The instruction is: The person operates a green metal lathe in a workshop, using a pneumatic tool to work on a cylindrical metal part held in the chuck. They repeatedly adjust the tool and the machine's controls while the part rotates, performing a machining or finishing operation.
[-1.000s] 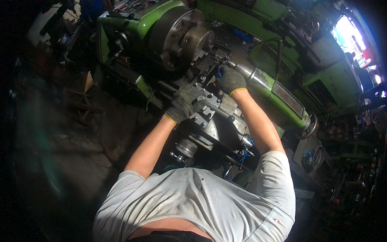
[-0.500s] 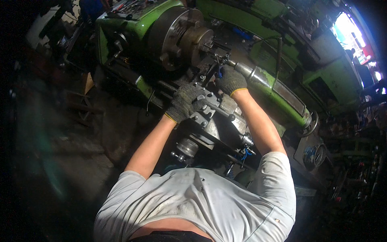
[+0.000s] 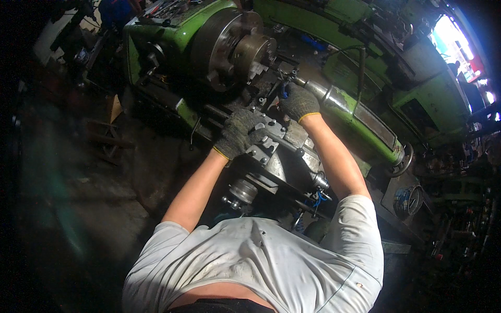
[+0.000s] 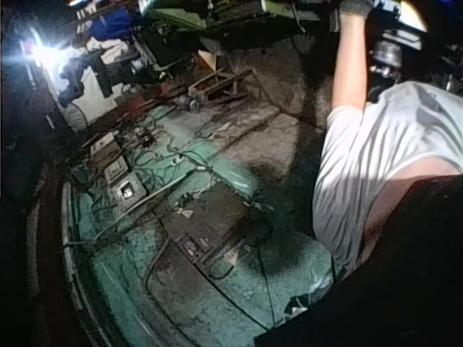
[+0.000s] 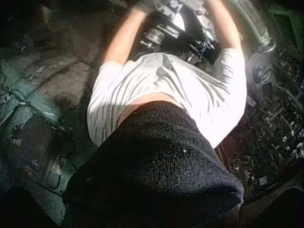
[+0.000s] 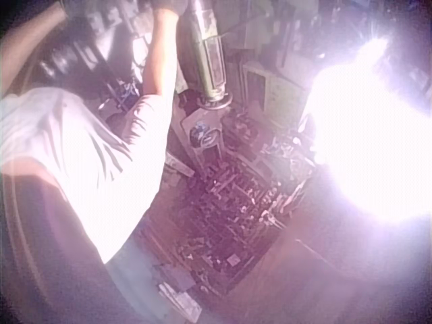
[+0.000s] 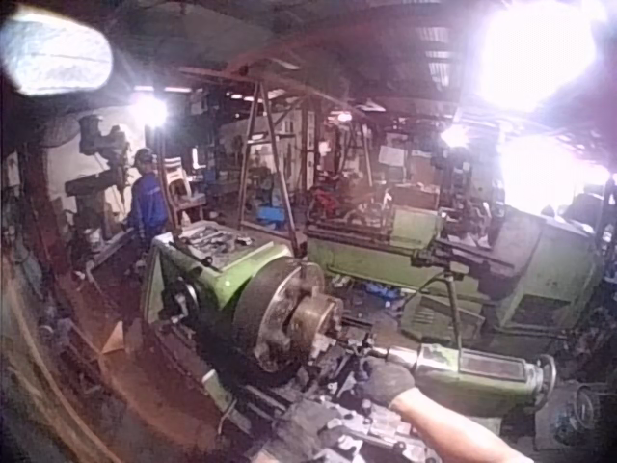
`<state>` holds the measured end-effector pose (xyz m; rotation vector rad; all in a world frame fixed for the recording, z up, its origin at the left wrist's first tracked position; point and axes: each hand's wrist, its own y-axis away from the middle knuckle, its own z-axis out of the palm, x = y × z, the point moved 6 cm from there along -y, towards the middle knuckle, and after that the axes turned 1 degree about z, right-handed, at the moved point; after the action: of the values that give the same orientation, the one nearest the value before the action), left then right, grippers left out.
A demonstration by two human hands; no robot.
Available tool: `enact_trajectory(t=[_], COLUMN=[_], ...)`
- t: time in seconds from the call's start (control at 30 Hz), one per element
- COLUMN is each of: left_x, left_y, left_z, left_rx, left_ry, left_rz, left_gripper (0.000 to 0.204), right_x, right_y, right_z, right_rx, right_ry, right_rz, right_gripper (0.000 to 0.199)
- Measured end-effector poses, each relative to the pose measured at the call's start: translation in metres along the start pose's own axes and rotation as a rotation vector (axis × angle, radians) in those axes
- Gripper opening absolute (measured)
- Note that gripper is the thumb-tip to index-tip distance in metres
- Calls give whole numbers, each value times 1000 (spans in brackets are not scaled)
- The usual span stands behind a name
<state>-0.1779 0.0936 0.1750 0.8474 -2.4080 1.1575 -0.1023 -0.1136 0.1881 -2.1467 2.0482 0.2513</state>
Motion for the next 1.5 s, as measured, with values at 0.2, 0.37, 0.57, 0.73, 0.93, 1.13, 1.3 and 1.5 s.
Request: enact_trajectory(t=[0.2,0.37,0.57,0.73,0.93,1.13,1.3,1.5], left_x=[-3,-1,7,3,1,0,7,-2], left_y=[2,3,-2,1,0,1,-3,2], left_z=[2,0,-5,-3,-1,-2,-5,0], left_rx=[21,58,27,48,45,70,45,16], left_ry=[-5,9,-30,-16,-34,-26,33,-17], left_rz=[8,28,25,18,42,62,27,-13], left_gripper=[37,36,36,37,38,36,35,35], right_x=[-2,2,3,1,8,1,14,9], right_y=[10,17,15,3,-8,1,2,10], right_z=[0,2,-1,-2,2,-5,10,5], right_rx=[89,109,79,53,27,-4,79,63], right_ry=[-47,-42,-104,-82,-11,-49,-74,-114], right_rz=[-94,-72,-39,-26,-16,-15,-25,15], right_gripper=[58,46,59,50,56,57,56,56])
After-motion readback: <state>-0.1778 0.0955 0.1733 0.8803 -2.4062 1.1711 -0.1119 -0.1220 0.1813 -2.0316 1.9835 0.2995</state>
